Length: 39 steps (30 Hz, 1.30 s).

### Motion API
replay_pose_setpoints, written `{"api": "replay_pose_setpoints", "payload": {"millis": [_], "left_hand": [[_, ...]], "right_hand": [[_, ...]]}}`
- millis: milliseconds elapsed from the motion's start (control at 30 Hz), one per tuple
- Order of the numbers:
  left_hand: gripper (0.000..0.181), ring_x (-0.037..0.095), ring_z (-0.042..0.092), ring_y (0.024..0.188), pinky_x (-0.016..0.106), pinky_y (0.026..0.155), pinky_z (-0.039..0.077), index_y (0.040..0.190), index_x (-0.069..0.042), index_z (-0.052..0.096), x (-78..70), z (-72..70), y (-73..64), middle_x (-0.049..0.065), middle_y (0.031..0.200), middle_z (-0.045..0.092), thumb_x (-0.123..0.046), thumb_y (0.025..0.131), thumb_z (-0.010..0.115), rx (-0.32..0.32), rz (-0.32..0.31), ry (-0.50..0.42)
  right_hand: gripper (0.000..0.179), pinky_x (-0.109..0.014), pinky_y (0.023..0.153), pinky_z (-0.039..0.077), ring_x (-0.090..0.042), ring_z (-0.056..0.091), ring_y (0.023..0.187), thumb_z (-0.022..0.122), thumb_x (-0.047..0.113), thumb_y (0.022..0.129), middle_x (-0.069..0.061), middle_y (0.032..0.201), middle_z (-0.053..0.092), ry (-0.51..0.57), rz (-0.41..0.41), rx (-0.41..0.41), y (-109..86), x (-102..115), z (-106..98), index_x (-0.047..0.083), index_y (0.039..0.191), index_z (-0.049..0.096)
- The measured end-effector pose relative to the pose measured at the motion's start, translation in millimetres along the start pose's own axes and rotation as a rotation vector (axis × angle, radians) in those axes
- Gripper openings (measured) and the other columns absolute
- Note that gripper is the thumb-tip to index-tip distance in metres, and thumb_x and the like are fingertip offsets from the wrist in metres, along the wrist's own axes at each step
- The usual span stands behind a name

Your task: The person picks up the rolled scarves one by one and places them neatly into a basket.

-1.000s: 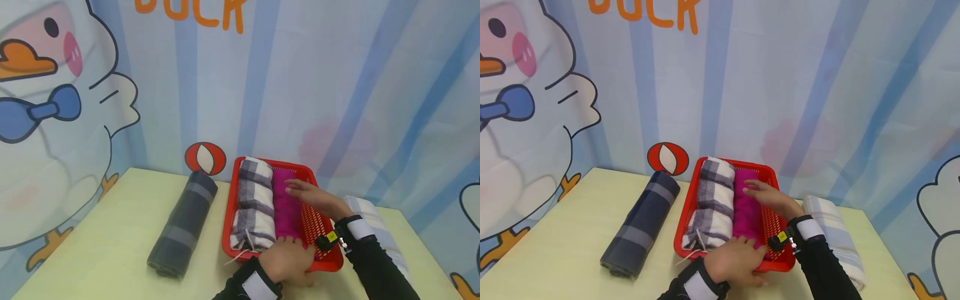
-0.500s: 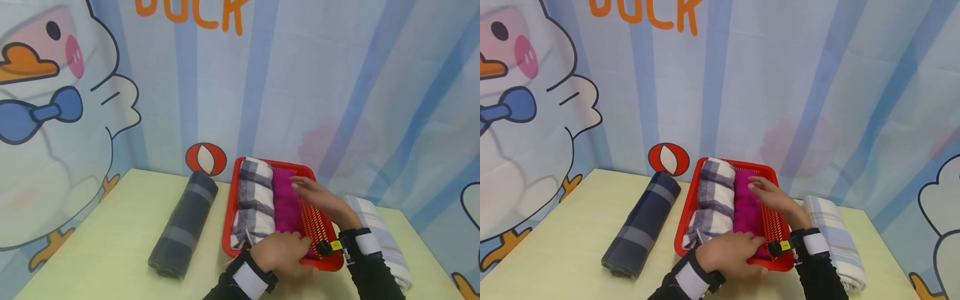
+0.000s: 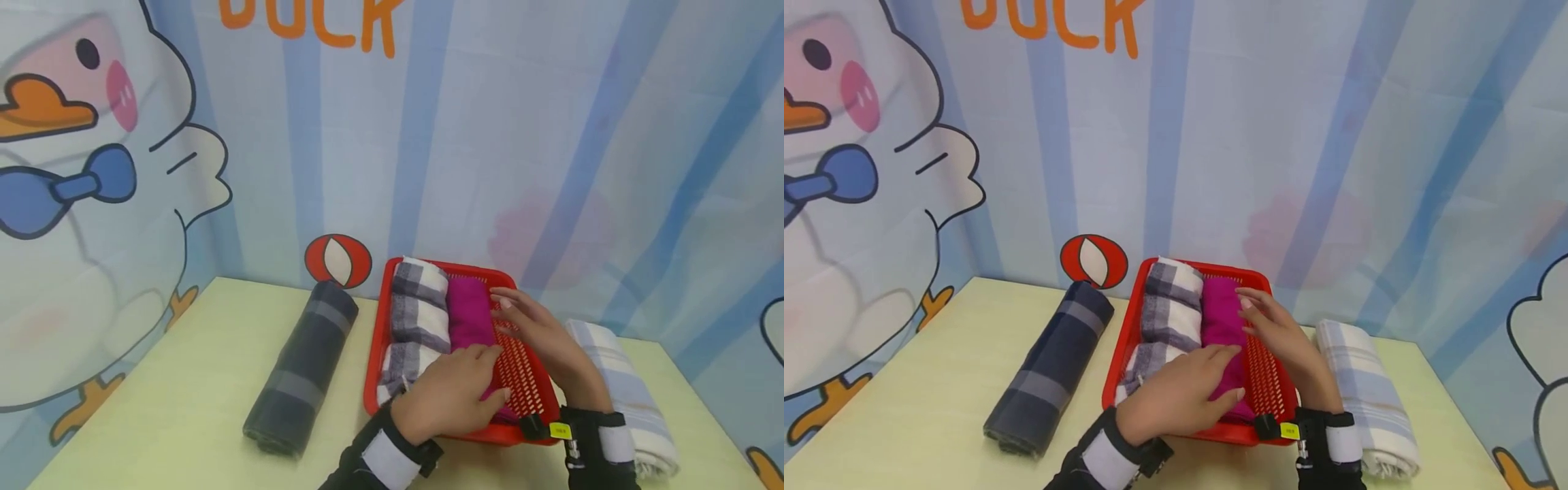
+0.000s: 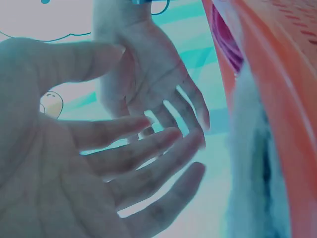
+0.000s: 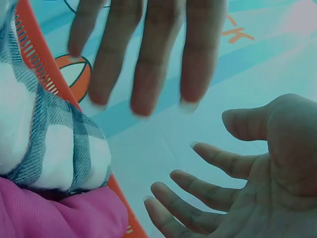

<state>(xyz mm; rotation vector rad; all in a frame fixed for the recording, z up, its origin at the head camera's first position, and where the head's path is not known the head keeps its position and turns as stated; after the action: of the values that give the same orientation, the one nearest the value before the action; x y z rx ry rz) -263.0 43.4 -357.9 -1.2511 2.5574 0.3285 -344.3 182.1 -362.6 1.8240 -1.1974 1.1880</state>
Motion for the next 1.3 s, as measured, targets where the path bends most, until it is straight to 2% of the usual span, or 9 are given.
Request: {"api": "replay_pose_setpoints", "payload": {"millis": [133, 300, 433, 600, 733, 867, 1000, 1300], "left_hand": [[0.059, 0.018, 0.056, 0.131, 0.035, 0.106, 0.049, 0.148, -0.008, 0.043, 2.4, -6.7, -2.9, 0.005, 0.143, 0.057, -0.037, 0.099, 0.058, -0.088, -0.005, -0.067], [0.057, 0.015, 0.056, 0.128, 0.036, 0.104, 0.051, 0.148, -0.011, 0.044, 4.4, -12.0, -5.8, 0.002, 0.143, 0.057, -0.036, 0.099, 0.058, -0.146, -0.018, -0.137], [0.057, 0.015, 0.058, 0.125, 0.035, 0.103, 0.052, 0.148, -0.011, 0.043, 7.6, -18.8, -7.5, 0.002, 0.141, 0.058, -0.034, 0.099, 0.059, -0.195, -0.028, -0.151], [0.057, 0.016, 0.059, 0.121, 0.034, 0.101, 0.053, 0.148, -0.010, 0.042, 11.4, -29.4, -10.4, 0.005, 0.138, 0.058, -0.032, 0.099, 0.059, -0.254, -0.040, -0.154], [0.058, 0.018, 0.058, 0.124, 0.036, 0.101, 0.053, 0.150, -0.010, 0.041, 13.4, -31.9, -12.8, 0.005, 0.141, 0.057, -0.032, 0.099, 0.059, -0.262, -0.051, -0.169], [0.059, 0.020, 0.057, 0.129, 0.039, 0.103, 0.052, 0.150, -0.011, 0.039, 17.2, -31.4, -16.7, 0.005, 0.145, 0.054, -0.033, 0.099, 0.058, -0.258, -0.073, -0.182], [0.060, 0.020, 0.058, 0.127, 0.039, 0.102, 0.053, 0.150, -0.011, 0.040, 21.7, -32.0, -20.4, 0.006, 0.144, 0.056, -0.034, 0.098, 0.059, -0.259, -0.095, -0.179], [0.060, 0.022, 0.055, 0.131, 0.044, 0.103, 0.051, 0.151, -0.011, 0.039, 29.1, -35.8, -26.0, 0.006, 0.146, 0.054, -0.034, 0.099, 0.059, -0.273, -0.117, -0.171]], "right_hand": [[0.056, -0.061, 0.115, 0.033, -0.044, 0.034, 0.144, 0.045, 0.036, 0.105, -0.019, 0.158, 0.032, -0.003, -0.008, -0.025, -8.6, -2.0, 3.6, 0.008, 0.152, 0.033], [0.055, -0.062, 0.114, 0.033, -0.043, 0.031, 0.146, 0.045, 0.038, 0.105, -0.018, 0.159, 0.030, -0.032, -0.027, -0.034, -13.1, -0.6, 10.1, 0.009, 0.151, 0.035], [0.057, -0.061, 0.115, 0.033, -0.043, 0.031, 0.146, 0.046, 0.040, 0.104, -0.018, 0.159, 0.029, -0.071, -0.040, -0.039, -10.9, 4.7, 14.9, 0.009, 0.151, 0.034], [0.055, -0.060, 0.115, 0.032, -0.044, 0.033, 0.144, 0.045, 0.036, 0.105, -0.019, 0.157, 0.032, -0.069, -0.073, -0.037, -7.6, 15.6, 19.8, 0.007, 0.152, 0.033], [0.053, -0.061, 0.116, 0.029, -0.044, 0.032, 0.145, 0.044, 0.033, 0.106, -0.020, 0.157, 0.031, -0.044, -0.076, -0.039, -8.7, 20.6, 24.2, 0.006, 0.151, 0.033], [0.054, -0.064, 0.115, 0.031, -0.043, 0.032, 0.145, 0.044, 0.037, 0.106, -0.018, 0.158, 0.031, -0.038, -0.052, -0.049, -10.9, 20.9, 29.3, 0.010, 0.151, 0.034], [0.054, -0.064, 0.113, 0.032, -0.043, 0.031, 0.145, 0.045, 0.039, 0.105, -0.018, 0.157, 0.032, -0.043, -0.033, -0.046, -11.7, 18.7, 34.4, 0.012, 0.151, 0.035], [0.051, -0.060, 0.112, 0.038, -0.042, 0.041, 0.139, 0.048, 0.039, 0.104, -0.015, 0.151, 0.042, -0.047, -0.038, -0.075, -8.1, 20.8, 45.3, 0.014, 0.148, 0.040]]}}
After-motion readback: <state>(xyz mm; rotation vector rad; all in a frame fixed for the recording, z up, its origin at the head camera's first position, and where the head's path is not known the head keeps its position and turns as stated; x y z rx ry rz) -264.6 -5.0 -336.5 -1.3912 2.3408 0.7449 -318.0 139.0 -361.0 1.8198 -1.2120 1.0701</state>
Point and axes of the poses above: each hand's wrist, its own y-axis towards the middle knuckle, its own z-axis out of the palm, x = y × z, the point moved 5 cm from there along y, towards the middle knuckle
